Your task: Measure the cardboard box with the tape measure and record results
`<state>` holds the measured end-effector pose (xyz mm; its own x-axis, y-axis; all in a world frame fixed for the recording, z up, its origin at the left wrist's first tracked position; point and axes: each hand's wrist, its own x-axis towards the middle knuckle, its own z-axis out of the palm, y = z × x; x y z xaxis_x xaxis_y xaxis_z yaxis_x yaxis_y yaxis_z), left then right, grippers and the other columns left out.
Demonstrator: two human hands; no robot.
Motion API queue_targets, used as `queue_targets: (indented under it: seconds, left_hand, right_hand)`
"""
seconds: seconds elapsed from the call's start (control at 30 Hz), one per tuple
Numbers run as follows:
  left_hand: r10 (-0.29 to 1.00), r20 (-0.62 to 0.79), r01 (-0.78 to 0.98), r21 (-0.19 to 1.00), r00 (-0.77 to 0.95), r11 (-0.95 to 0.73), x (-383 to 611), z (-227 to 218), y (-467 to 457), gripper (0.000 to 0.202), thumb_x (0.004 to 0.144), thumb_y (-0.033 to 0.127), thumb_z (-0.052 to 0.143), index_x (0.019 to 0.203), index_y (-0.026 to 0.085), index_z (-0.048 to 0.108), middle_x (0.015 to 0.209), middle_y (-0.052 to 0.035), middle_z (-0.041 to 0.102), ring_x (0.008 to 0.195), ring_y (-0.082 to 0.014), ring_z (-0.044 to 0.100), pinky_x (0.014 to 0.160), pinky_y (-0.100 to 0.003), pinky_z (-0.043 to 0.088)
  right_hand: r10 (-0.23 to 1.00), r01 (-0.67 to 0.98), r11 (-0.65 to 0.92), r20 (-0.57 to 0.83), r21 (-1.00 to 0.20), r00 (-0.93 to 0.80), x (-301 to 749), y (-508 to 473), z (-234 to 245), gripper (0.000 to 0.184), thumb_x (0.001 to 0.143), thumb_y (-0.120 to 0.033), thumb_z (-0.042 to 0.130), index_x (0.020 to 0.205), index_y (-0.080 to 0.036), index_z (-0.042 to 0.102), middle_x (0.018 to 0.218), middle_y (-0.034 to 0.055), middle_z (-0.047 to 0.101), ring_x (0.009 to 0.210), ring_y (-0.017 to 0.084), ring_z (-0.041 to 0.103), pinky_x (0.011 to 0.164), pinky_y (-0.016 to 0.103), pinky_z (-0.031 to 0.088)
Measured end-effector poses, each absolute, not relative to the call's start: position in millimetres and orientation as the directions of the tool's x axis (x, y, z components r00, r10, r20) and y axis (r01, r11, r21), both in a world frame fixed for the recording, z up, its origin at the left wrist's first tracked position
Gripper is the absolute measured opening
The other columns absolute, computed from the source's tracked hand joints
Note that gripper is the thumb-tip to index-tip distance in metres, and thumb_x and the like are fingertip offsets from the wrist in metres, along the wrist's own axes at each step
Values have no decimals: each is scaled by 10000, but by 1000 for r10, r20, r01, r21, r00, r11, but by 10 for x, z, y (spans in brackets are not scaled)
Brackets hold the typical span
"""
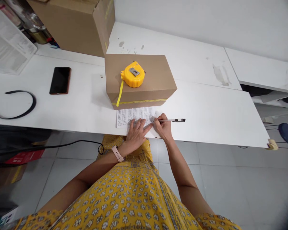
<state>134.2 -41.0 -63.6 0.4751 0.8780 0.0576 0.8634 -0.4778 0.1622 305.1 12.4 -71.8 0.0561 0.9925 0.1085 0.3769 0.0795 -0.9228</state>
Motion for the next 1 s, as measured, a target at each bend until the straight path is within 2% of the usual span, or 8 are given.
queue_targets:
  seconds: [0.77, 1.0]
  left_hand:
    - [876, 49, 862, 163, 480, -481, 1339, -608, -403, 764, 842, 253, 748, 1542, 249, 444, 1520, -191, 444, 1398, -381, 405, 1191, -594, 223]
    - [878, 43, 864, 162, 477, -477, 1340, -621, -405, 760, 854, 245, 729, 1551, 257, 426, 1527, -185, 431, 1409, -376, 388, 1200, -587, 210]
  right_hand:
    - [987, 378, 96, 136, -921, 80, 3039, 123, -701, 273, 853, -299, 592, 672, -251, 394, 540, -78, 390, 523, 111, 375, 536, 270, 311]
    - [991, 379, 58, 99, -924, 91, 3053, 125, -729, 244, 835, -262, 589, 675, -247, 404, 545, -79, 400, 531, 111, 377, 546, 272, 313]
